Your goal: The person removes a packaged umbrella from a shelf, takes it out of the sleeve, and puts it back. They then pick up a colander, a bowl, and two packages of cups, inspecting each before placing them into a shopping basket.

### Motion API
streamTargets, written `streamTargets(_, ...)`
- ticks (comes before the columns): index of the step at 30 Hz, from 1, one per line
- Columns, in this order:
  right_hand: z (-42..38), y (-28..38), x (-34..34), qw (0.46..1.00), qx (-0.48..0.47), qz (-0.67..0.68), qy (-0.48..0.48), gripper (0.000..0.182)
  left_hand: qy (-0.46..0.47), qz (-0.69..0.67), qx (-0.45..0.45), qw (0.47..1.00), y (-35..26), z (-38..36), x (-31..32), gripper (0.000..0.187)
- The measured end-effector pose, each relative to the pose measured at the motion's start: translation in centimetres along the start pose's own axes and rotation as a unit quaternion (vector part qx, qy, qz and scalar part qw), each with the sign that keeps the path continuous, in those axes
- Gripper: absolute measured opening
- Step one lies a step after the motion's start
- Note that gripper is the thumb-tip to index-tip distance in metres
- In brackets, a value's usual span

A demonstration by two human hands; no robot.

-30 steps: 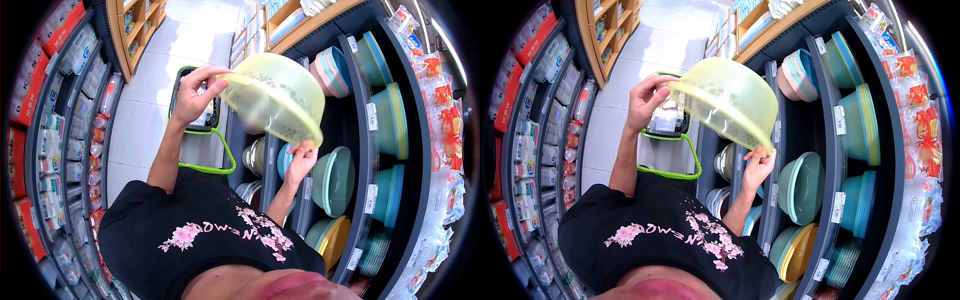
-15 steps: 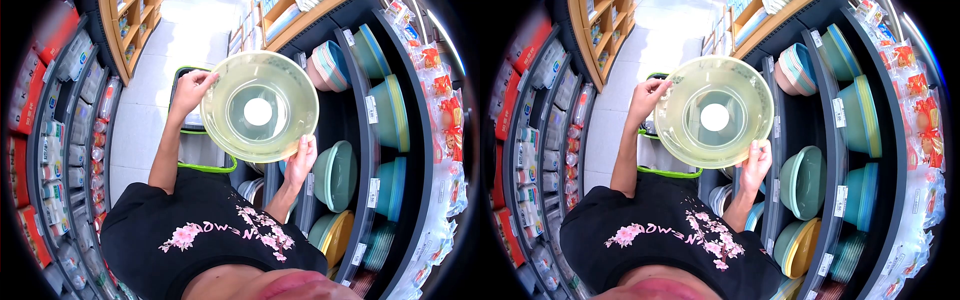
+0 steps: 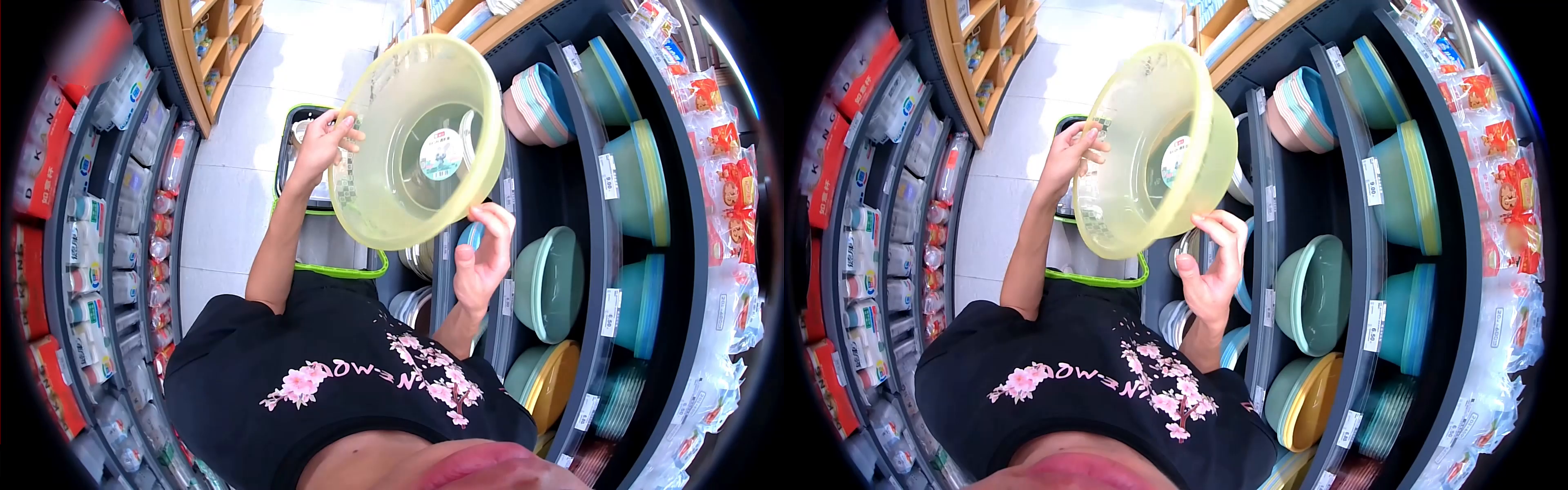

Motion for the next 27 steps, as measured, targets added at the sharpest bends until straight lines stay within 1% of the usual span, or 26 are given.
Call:
streamTargets(1,0.0,-0.1,0.3,1.0,0.0,0.001,0.0,0.055,0.007,-0.043,0.0,0.999,0.5,0.4,0.1,0.031)
streamTargets(2,0.1,0.1,0.7,1.0,-0.017,0.001,-0.007,0.059,0.013,-0.087,0.0,0.996,1.0,0.6,0.1,0.032)
streamTargets(3,0.0,0.2,1.2,0.999,-0.033,0.002,-0.014,0.064,0.013,-0.086,-0.001,0.996,0.6,0.2,0.4,0.032)
streamTargets(4,-0.2,-0.3,2.0,0.999,-0.019,0.041,0.02,0.074,0.028,-0.09,0.004,0.996,-0.3,-0.6,1.5,0.033)
streamTargets(5,-0.3,-0.2,3.0,0.996,-0.025,0.068,0.043,0.08,0.043,-0.095,0.009,0.995,-0.8,-1.1,2.4,0.035)
streamTargets(6,-0.6,-0.5,3.8,0.995,-0.031,0.071,0.059,0.081,0.063,0.003,-0.032,0.998,0.4,-0.8,3.1,0.04)
streamTargets(7,-1.0,-0.8,4.6,0.994,-0.038,0.074,0.076,0.083,0.06,0.003,-0.032,0.998,2.2,-1.5,3.5,0.04)
streamTargets(8,-0.9,-0.2,5.2,0.995,-0.042,0.061,0.069,0.079,0.055,-0.165,0.049,0.983,3.5,-3.1,3.9,0.042)
streamTargets(9,-0.8,0.1,5.3,0.995,-0.043,0.062,0.071,0.079,0.049,-0.327,0.131,0.935,4.0,-4.5,3.9,0.044)
streamTargets(10,-0.7,0.7,5.5,0.994,-0.075,-0.004,0.083,0.075,0.074,-0.352,0.111,0.927,4.1,-4.9,5.2,0.046)
streamTargets(11,-0.8,1.3,5.7,0.987,-0.107,-0.072,0.093,0.071,0.074,-0.352,0.113,0.926,3.8,-5.0,5.8,0.046)
streamTargets(12,-0.7,1.6,5.8,0.988,-0.098,-0.075,0.091,0.063,0.126,-0.345,0.094,0.925,2.6,-5.3,7.1,0.045)
streamTargets(13,-0.8,1.6,5.9,0.988,-0.099,-0.076,0.089,0.063,0.179,-0.337,0.075,0.921,1.0,-5.7,8.4,0.044)
streamTargets(15,-1.3,1.8,6.2,0.976,-0.136,-0.143,0.096,0.063,0.284,-0.318,0.033,0.904,-1.9,-6.9,10.6,0.042)
streamTargets(16,-1.2,2.1,6.0,0.974,-0.144,-0.149,0.089,0.062,0.334,-0.307,0.012,0.891,-2.7,-7.5,11.3,0.041)
streamTargets(17,-1.3,2.1,6.0,0.974,-0.144,-0.149,0.089,0.062,0.35,-0.294,0.005,0.89,-3.2,-7.7,11.6,0.042)
streamTargets(19,-1.3,2.1,5.8,0.974,-0.14,-0.167,0.069,0.059,0.355,-0.261,-0.004,0.898,-3.7,-7.9,11.8,0.043)
streamTargets(22,-1.4,2.3,6.0,0.974,-0.128,-0.174,0.062,0.059,0.349,-0.221,-0.015,0.911,-3.8,-7.8,11.9,0.045)
streamTargets(27,-1.6,2.1,6.3,0.974,-0.116,-0.181,0.068,0.059,0.326,-0.145,-0.033,0.933,-4.4,-8.0,11.6,0.05)
Point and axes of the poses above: each hand's wrist, its own z-axis towards the middle knuckle, its own x-axis out of the palm, y = z × x, the point moved 7 cm from there along z, towards the middle knuckle
